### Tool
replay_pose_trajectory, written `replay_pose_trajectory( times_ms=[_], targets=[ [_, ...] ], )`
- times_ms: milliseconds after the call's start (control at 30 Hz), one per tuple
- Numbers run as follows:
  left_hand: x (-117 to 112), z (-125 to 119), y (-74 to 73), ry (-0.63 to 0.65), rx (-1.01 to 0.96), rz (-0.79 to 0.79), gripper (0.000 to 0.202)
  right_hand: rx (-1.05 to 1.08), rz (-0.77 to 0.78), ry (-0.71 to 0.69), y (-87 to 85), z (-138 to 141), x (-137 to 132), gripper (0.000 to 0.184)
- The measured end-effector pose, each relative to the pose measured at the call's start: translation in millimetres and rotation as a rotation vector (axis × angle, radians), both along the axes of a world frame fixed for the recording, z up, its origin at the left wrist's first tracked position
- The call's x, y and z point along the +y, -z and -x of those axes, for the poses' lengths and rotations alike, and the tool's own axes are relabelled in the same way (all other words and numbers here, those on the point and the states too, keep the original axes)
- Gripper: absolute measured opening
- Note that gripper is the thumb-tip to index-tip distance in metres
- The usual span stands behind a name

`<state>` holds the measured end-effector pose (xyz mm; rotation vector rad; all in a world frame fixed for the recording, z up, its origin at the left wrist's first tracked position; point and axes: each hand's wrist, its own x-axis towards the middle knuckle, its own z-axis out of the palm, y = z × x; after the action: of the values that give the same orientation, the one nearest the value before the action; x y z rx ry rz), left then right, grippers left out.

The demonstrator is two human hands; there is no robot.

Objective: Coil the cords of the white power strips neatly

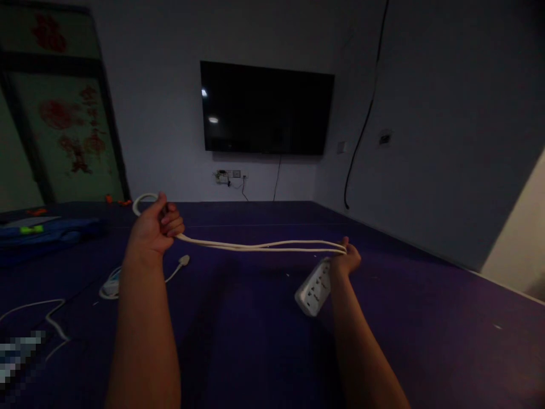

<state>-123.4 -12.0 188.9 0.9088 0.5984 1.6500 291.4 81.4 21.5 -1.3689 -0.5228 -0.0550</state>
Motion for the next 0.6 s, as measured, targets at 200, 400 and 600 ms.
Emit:
replay_pose_trajectory(
  times_ms=[200, 400, 600],
  targets=[
    [4.8, 2.3, 10.2, -0.169, 0.156, 0.232, 0.038, -0.078, -0.127, -0.195, 2.9, 11.4, 2.9, 0.058],
    [9.4, 9.4, 10.8, -0.371, -0.01, 0.158, 0.033, -0.228, -0.099, -0.207, 0.9, 14.2, 4.0, 0.057],
    [3.6, 17.6, 4.6, -0.275, -0.504, -0.153, 0.038, -0.201, -0.022, -0.088, 4.8, 8.9, 4.4, 0.054]
  ],
)
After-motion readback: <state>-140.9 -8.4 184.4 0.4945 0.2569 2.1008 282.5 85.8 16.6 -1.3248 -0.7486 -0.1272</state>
